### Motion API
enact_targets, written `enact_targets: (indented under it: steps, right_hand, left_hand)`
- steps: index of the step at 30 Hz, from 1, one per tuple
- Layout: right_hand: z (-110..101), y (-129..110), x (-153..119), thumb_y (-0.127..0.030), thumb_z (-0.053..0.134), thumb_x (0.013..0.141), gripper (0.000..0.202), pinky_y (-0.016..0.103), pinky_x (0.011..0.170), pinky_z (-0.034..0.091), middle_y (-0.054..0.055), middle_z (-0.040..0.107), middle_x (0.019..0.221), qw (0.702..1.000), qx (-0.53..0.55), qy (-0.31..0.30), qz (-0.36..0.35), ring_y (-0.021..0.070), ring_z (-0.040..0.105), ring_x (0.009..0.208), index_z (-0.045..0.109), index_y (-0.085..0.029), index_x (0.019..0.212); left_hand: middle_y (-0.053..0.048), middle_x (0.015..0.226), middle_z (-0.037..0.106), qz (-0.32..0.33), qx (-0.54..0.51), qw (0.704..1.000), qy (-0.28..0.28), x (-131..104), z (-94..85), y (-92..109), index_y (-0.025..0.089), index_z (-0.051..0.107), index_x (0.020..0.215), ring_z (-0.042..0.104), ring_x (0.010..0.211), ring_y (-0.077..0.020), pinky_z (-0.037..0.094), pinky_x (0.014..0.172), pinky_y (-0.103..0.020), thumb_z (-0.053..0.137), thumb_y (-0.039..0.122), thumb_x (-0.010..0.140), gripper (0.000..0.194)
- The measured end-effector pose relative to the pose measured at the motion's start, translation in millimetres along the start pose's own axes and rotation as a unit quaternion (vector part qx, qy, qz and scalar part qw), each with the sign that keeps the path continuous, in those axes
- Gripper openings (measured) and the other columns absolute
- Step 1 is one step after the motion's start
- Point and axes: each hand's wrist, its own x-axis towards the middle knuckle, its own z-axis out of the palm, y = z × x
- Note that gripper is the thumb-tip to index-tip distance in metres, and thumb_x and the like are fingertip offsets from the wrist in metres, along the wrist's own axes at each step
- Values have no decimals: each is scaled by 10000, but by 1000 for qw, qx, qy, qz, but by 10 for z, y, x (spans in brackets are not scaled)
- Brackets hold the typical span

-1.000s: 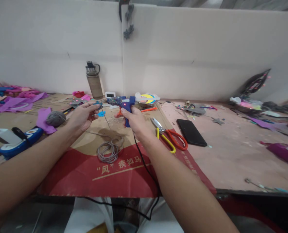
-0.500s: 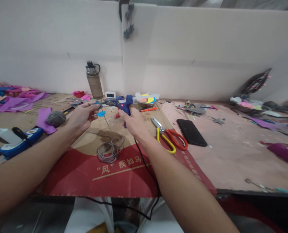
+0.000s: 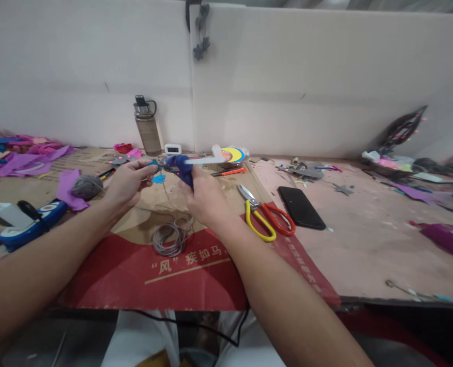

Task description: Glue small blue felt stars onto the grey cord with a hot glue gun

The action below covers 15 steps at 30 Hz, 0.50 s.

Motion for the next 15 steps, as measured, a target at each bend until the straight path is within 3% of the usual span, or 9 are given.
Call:
enact_targets:
  steps: [3,6,9,12,15]
  right_hand:
    - [-9,-15,-26,-337,442,896,333,404,786,452,177,661,1071,997,-50,11,-54,295,617,943,543,-147,1150]
    - [-19,-16,-19,-331,467,882,326,408,803,458,168,667,1051,998,-20,28,-44,291,620,945,549,-154,1143]
    - [1,56,38,-359,475,872,307,364,693,490,123,677,934,993,93,34,57,234,636,762,547,-171,1103]
    - [81,231,129,-403,439,882,275,302,531,476,78,648,781,962,196,9,190,171,589,558,550,-177,992]
    - [175,432,203,-381,449,880,245,286,503,469,78,637,737,943,161,-38,288,156,582,515,563,-166,910]
  left_hand:
    - [30,616,557,-21,-10,1000,5,8,-7,-8,144,617,684,463,496,-49,350,452,-173,768,242,576,210]
    - [37,623,561,-40,-33,999,15,21,-18,-13,146,601,699,480,495,-47,353,446,-168,769,232,564,232]
    - [32,650,587,-58,-55,997,12,27,-18,-13,149,600,735,509,502,-53,361,436,-169,772,205,551,257]
    - [29,627,587,-63,-73,995,-8,16,2,-16,147,585,725,535,504,-61,388,448,-170,765,182,564,244]
    - [19,611,590,-53,-80,995,-35,-12,36,-26,143,565,698,568,530,-73,445,510,-180,758,181,588,225]
